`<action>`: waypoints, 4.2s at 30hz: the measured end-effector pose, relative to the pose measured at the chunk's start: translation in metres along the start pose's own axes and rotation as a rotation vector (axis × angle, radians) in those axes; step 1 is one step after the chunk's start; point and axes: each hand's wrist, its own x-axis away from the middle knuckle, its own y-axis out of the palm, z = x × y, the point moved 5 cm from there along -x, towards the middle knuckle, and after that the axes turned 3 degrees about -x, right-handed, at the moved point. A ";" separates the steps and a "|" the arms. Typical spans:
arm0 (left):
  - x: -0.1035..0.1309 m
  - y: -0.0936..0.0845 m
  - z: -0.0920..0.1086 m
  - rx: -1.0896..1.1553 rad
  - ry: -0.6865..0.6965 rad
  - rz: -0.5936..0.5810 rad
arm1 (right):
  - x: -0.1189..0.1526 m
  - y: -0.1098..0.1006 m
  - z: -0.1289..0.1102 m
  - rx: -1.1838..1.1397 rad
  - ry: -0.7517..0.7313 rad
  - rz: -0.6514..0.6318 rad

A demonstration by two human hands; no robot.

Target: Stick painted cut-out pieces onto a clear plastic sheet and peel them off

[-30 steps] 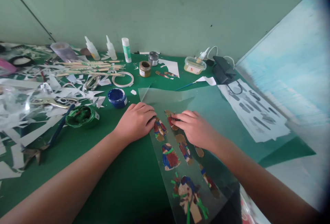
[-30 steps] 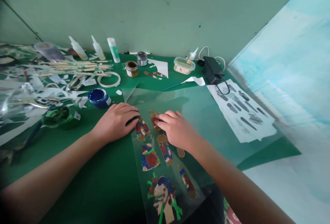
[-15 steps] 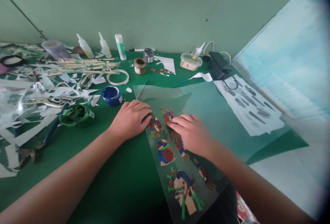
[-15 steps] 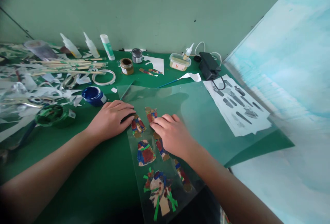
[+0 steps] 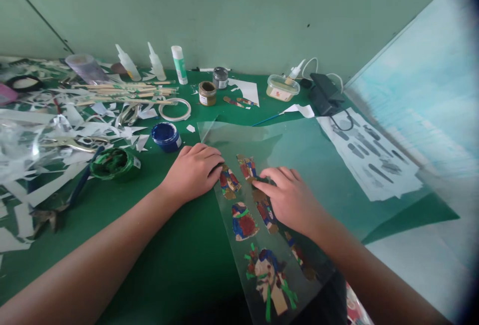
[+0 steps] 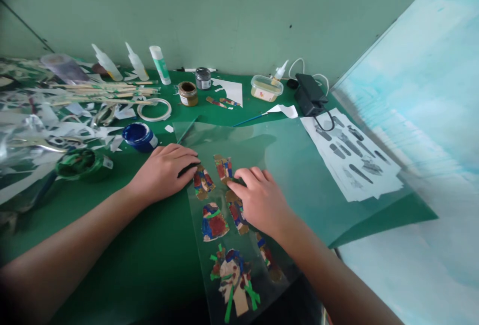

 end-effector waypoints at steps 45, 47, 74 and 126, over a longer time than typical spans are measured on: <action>0.000 0.000 0.001 -0.007 -0.013 0.005 | -0.048 0.008 0.013 -0.244 0.095 -0.017; -0.001 0.000 0.001 -0.001 -0.015 0.003 | -0.055 0.009 0.016 -0.222 0.101 -0.015; 0.000 -0.002 0.002 -0.043 -0.004 -0.008 | -0.065 0.005 0.011 0.131 0.132 -0.042; 0.004 -0.005 -0.002 0.036 -0.054 0.163 | -0.255 0.004 0.103 -0.312 0.424 0.139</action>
